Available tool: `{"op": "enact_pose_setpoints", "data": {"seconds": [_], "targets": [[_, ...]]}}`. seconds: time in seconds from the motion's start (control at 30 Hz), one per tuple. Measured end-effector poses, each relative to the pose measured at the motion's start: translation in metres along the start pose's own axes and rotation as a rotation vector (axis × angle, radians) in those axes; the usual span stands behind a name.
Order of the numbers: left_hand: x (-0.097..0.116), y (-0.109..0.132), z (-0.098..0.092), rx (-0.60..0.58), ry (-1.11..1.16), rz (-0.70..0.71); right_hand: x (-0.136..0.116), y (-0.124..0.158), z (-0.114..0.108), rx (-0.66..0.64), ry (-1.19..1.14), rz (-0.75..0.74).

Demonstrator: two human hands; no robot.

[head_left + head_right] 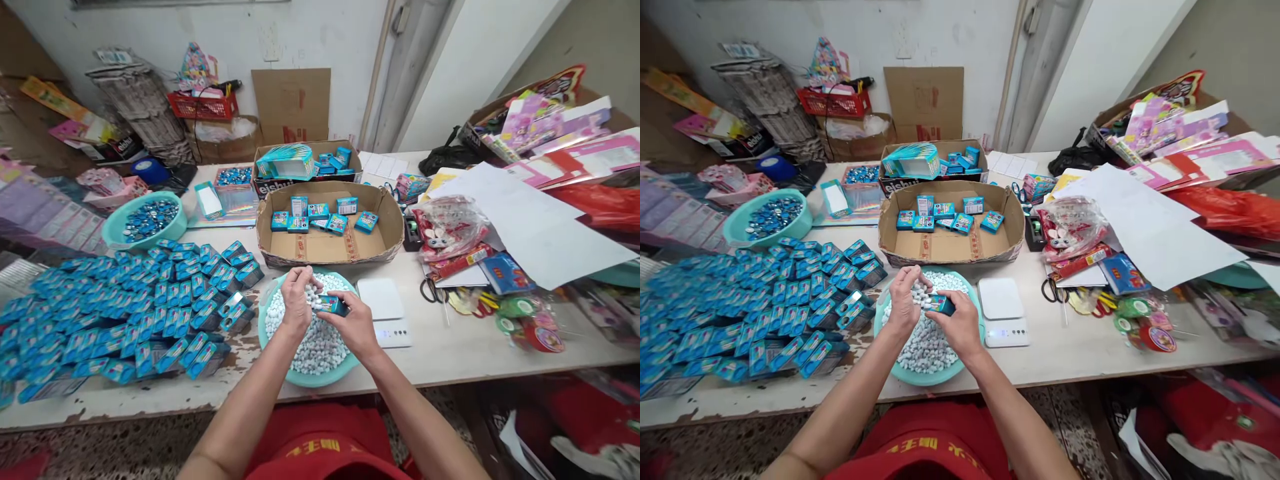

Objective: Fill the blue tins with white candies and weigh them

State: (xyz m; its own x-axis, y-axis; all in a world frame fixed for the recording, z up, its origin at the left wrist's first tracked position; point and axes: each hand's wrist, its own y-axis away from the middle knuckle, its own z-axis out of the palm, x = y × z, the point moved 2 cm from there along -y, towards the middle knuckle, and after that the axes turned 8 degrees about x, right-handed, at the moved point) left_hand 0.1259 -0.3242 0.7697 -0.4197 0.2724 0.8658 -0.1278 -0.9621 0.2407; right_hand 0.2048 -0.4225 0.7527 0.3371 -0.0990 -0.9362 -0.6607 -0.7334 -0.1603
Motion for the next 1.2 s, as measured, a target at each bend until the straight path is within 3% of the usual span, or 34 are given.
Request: {"op": "enact_pose_setpoints", "data": {"seconds": [0.33, 0.6, 0.93, 1.2], "targets": [[0.0, -0.004, 0.0, 0.005, -0.085, 0.076, -0.003, -0.006, -0.003, -0.012, -0.037, 0.068], [0.0, 0.001, 0.002, -0.028, -0.109, -0.013, -0.002, -0.004, -0.007, -0.038, -0.038, 0.091], [0.004, 0.007, 0.002, -0.007, -0.112, 0.043, -0.004, -0.001, -0.004, -0.005, -0.092, 0.121], [0.006, 0.016, 0.007, -0.135, -0.187, 0.0, -0.004, 0.006, -0.008, -0.009, -0.11, 0.105]]}}
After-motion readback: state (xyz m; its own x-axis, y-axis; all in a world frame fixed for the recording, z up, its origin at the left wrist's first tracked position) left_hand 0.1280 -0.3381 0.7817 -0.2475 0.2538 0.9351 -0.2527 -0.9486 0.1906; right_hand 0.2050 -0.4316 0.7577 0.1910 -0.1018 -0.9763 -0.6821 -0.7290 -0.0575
